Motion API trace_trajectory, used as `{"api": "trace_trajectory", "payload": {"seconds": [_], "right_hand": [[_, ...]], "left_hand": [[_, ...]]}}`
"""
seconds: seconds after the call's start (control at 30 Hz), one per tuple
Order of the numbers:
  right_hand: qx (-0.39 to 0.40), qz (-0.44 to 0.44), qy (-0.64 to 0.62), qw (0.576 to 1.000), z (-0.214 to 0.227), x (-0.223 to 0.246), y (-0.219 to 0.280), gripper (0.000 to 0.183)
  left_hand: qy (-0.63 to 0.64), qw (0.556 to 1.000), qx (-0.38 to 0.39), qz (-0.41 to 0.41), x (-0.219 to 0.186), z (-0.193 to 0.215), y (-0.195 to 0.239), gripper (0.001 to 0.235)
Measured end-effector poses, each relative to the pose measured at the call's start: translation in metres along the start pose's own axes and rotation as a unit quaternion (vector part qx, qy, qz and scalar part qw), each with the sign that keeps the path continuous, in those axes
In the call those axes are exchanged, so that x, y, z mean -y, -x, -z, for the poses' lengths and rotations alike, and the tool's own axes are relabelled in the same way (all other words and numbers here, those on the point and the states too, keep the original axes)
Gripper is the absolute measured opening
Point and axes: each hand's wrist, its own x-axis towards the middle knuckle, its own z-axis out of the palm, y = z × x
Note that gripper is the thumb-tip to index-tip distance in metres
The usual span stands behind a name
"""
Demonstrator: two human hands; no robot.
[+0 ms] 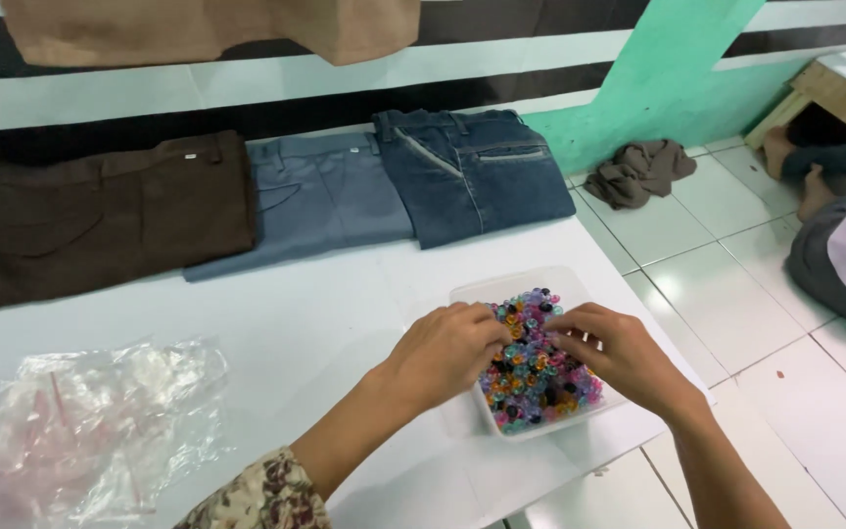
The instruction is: Sorting and bagging small colorful buttons into plastic zip-lock bags.
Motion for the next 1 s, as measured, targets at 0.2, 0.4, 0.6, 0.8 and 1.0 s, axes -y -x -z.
{"api": "trace_trajectory", "payload": {"seconds": [0.2, 0.4, 0.6, 0.8, 1.0], "right_hand": [[0.060, 0.031, 0.204, 0.977, -0.019, -0.033, -0.042, 0.029], [0.054, 0.074, 0.256, 0.962, -0.048, -0.070, -0.066, 0.032], [0.119, 0.108, 0.237, 0.958, -0.057, -0.099, -0.057, 0.015], [0.172, 0.134, 0.173, 0.960, -0.022, -0.076, -0.012, 0.016], [0.158, 0.124, 0.127, 0.971, -0.006, -0.082, 0.013, 0.030]], "left_hand": [[-0.088, 0.995, 0.034, 0.017, 0.008, -0.036, -0.054, 0.012], [-0.150, 0.987, 0.045, 0.037, 0.041, -0.077, -0.089, 0.012], [-0.168, 0.964, 0.164, 0.127, 0.044, -0.103, -0.097, 0.013], [-0.277, 0.956, 0.062, 0.075, 0.050, -0.129, -0.103, 0.022], [-0.314, 0.946, 0.068, 0.050, 0.053, -0.148, -0.115, 0.018]]}}
